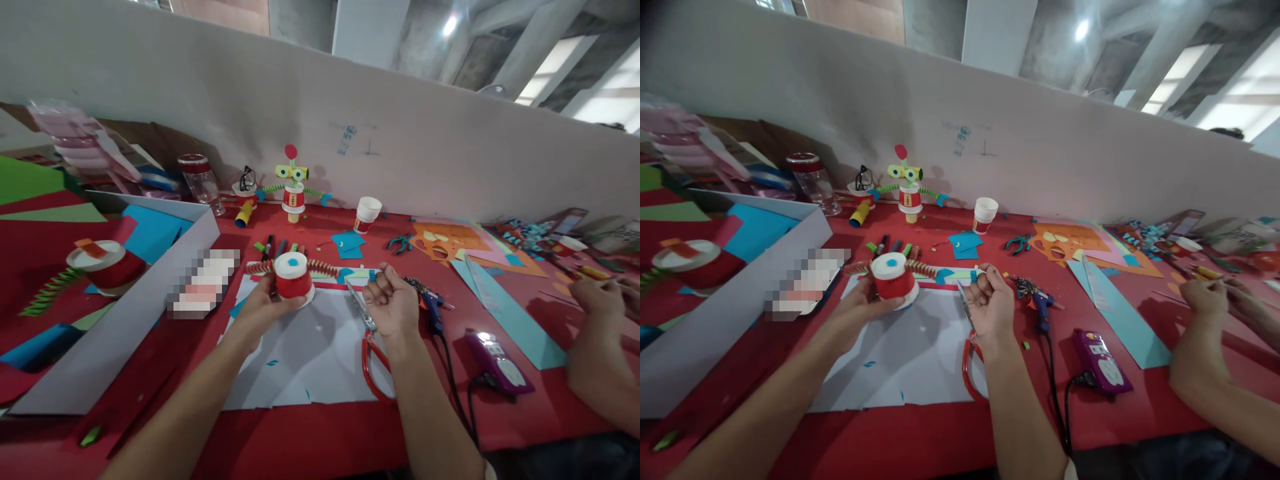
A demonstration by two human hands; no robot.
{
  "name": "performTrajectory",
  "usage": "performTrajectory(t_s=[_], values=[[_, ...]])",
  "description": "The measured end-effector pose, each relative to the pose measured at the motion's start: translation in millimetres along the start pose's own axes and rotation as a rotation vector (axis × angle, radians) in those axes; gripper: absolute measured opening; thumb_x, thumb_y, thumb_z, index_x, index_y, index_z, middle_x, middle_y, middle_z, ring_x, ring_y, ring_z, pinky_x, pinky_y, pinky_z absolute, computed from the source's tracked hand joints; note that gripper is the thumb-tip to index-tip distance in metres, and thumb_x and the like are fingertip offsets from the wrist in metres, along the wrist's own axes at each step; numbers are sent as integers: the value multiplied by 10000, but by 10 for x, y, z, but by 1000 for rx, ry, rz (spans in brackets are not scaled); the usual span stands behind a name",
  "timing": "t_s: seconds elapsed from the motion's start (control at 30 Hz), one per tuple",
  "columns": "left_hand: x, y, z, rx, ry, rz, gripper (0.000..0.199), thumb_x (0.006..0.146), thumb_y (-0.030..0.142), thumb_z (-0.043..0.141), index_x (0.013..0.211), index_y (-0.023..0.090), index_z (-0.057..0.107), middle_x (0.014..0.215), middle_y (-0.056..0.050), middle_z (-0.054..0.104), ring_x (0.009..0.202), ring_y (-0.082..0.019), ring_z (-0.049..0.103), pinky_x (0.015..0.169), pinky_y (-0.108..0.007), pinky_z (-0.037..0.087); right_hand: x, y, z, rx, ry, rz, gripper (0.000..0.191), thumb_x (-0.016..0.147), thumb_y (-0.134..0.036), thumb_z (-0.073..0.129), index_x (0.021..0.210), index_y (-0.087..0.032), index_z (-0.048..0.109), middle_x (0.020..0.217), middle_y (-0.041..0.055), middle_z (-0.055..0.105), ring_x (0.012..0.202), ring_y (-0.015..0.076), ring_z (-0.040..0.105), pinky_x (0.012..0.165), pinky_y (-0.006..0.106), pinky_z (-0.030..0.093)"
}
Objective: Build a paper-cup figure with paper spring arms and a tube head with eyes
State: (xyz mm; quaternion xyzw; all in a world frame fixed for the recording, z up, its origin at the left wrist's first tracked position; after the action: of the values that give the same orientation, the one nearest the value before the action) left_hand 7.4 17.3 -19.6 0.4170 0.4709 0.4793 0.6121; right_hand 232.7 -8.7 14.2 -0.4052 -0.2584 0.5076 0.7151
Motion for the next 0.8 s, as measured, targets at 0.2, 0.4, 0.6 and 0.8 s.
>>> performTrajectory(t_s=[0.2, 0.4, 0.6, 0.8], values=[[-41, -42, 111, 134, 9, -10, 561, 470, 238, 913, 964, 219, 648, 1005, -76, 744, 979, -308, 688, 932, -459, 506, -26, -92, -1, 190, 27, -37, 166, 860, -288, 656, 737, -222, 565, 413, -122, 273, 370, 81, 155, 409, 214, 240], [-77, -9, 144, 161, 58, 61, 435, 468, 176, 884, 832, 255, 658, 878, -32, 749, 931, -323, 699, 882, -450, 527, -49, -139, -13, 242, -22, -100, 141, 873, -277, 621, 741, -228, 606, 437, -109, 265, 380, 93, 167, 410, 225, 238], [-51, -7, 163, 192, 44, 83, 432, 436, 187, 887, 796, 249, 656, 856, -42, 759, 879, -306, 702, 845, -448, 551, -97, -213, -7, 268, -49, -164, 154, 881, -277, 599, 733, -235, 612, 484, -98, 259, 401, 97, 188, 435, 226, 280], [-247, 59, 20, 226, -84, -13, 484, 494, 261, 895, 927, 224, 680, 993, -97, 769, 924, -309, 710, 808, -424, 564, -4, -173, -24, 216, -36, -86, 171, 880, -283, 574, 718, -229, 563, 495, -98, 254, 404, 93, 199, 438, 212, 276]])
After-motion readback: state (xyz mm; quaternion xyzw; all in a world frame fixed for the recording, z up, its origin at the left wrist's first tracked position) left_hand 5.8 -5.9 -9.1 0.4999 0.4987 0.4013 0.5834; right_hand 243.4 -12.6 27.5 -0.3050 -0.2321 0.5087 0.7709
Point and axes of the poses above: each hand's wrist, its own x-axis towards the middle knuckle, its own z-axis out of the palm, y = z × x, the point moved 2 cm from there along x, towards the middle knuckle
